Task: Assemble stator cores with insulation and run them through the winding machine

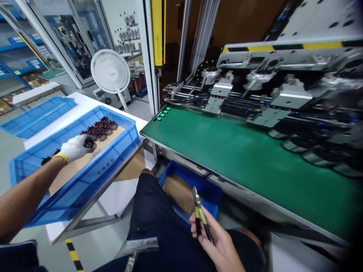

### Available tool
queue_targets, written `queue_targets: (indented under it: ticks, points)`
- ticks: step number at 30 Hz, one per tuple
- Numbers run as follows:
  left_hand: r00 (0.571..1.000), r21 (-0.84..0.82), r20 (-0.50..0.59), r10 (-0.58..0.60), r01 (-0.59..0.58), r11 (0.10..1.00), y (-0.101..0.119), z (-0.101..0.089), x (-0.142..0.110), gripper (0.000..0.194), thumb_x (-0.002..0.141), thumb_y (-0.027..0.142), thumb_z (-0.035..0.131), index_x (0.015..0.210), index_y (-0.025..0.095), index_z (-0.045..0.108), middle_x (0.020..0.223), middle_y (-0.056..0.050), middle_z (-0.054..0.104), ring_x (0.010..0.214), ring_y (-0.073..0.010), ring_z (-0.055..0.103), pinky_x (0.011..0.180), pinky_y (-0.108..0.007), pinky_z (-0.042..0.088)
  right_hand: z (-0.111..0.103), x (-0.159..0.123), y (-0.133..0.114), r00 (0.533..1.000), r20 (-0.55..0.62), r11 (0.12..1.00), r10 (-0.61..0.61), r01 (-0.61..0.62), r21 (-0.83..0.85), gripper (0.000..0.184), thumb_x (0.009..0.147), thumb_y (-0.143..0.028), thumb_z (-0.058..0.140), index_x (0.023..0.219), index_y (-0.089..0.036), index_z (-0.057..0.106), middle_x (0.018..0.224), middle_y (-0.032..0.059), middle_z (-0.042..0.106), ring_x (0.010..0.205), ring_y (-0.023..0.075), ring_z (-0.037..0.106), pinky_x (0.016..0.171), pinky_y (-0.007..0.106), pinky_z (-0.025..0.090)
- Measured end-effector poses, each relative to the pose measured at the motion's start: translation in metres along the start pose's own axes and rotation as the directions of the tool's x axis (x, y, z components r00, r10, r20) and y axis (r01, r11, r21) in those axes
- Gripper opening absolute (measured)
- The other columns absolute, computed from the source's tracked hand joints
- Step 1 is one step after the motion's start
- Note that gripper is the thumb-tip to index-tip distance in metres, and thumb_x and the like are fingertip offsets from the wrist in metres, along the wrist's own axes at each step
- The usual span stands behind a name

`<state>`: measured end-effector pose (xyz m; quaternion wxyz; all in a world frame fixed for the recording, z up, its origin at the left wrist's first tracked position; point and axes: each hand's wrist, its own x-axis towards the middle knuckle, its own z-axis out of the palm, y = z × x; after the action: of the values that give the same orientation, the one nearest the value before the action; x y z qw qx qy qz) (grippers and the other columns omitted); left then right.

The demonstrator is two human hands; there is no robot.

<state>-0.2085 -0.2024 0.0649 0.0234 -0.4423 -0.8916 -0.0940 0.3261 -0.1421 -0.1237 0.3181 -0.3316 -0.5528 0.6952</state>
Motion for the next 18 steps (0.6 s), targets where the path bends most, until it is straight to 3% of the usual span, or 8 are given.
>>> queue_targets:
  ticks: [2,7,11,13,15,17,18]
  points:
    - [0.998,0.066,0.059,-0.01,0.006,0.998,-0.009,0.017,0.012,0.058,0.07,0.069,0.076,0.105,0.022,0.075,0.084,-0.001,0.075,0.082,-0.0279,0.072,0.069,-0.033,0.054,-0.002,0.0,0.004,0.999,0.029,1.0,0.017,-0.016,-0.02,0.057,0.096,-0.032,0.067,0.152,-0.033,0.058,0.118,0.0126,0.07,0.092,0.0215,0.072,0.083,0.035,0.064]
    - [0.996,0.056,-0.067,-0.055,0.058,0.997,-0.029,0.038,0.029,0.083,0.055,0.091,0.072,0.098,0.02,0.071,0.088,-0.007,0.067,0.114,-0.0474,0.063,0.098,-0.061,0.051,-0.017,-0.009,0.006,0.997,-0.013,0.988,0.071,-0.072,-0.137,0.063,0.092,-0.028,0.066,0.154,-0.027,0.056,0.116,0.0142,0.07,0.093,0.0233,0.073,0.086,0.038,0.064]
    - [0.989,-0.099,-0.121,-0.086,0.074,0.992,-0.041,0.045,0.032,0.079,0.058,0.095,0.066,0.088,0.022,0.065,0.086,-0.005,0.065,0.124,-0.0488,0.058,0.109,-0.072,0.041,-0.033,0.009,-0.031,0.998,-0.056,0.937,-0.029,0.007,-0.35,0.063,0.093,-0.031,0.064,0.154,-0.022,0.054,0.114,0.0147,0.072,0.092,0.0224,0.073,0.088,0.036,0.064]
    - [0.988,-0.145,-0.125,-0.095,0.077,0.987,-0.041,0.048,0.032,0.078,0.058,0.092,0.068,0.09,0.022,0.064,0.091,-0.006,0.066,0.127,-0.0512,0.054,0.109,-0.077,0.037,-0.039,0.038,-0.064,0.982,-0.052,0.829,-0.183,0.126,-0.546,0.062,0.094,-0.032,0.061,0.155,-0.02,0.053,0.116,0.0142,0.071,0.094,0.0218,0.072,0.095,0.038,0.062]
    - [0.992,-0.14,-0.113,-0.055,0.039,0.989,-0.033,0.05,0.031,0.077,0.056,0.088,0.073,0.095,0.022,0.063,0.1,-0.008,0.068,0.131,-0.0553,0.051,0.108,-0.082,0.035,-0.039,0.079,-0.099,0.944,0.012,0.622,-0.329,0.226,-0.75,0.065,0.093,-0.027,0.056,0.157,-0.019,0.049,0.122,0.0143,0.068,0.104,0.0238,0.07,0.106,0.042,0.056]
    - [0.995,-0.121,-0.09,0.038,-0.049,0.991,-0.016,0.048,0.03,0.077,0.054,0.083,0.078,0.1,0.023,0.062,0.111,-0.011,0.068,0.132,-0.0597,0.047,0.104,-0.086,0.035,-0.032,0.123,-0.129,0.923,0.035,0.394,-0.384,0.198,-0.897,0.069,0.089,-0.02,0.053,0.157,-0.013,0.048,0.131,0.0175,0.063,0.121,0.0284,0.063,0.113,0.045,0.051]
    - [0.994,-0.109,-0.072,0.081,-0.089,0.99,-0.004,0.044,0.029,0.077,0.054,0.082,0.079,0.1,0.024,0.06,0.114,-0.012,0.067,0.132,-0.0616,0.047,0.102,-0.087,0.036,-0.027,0.144,-0.141,0.936,0.034,0.294,-0.349,0.144,-0.945,0.068,0.088,-0.016,0.051,0.156,-0.009,0.048,0.137,0.0203,0.06,0.128,0.0303,0.059,0.115,0.046,0.049]
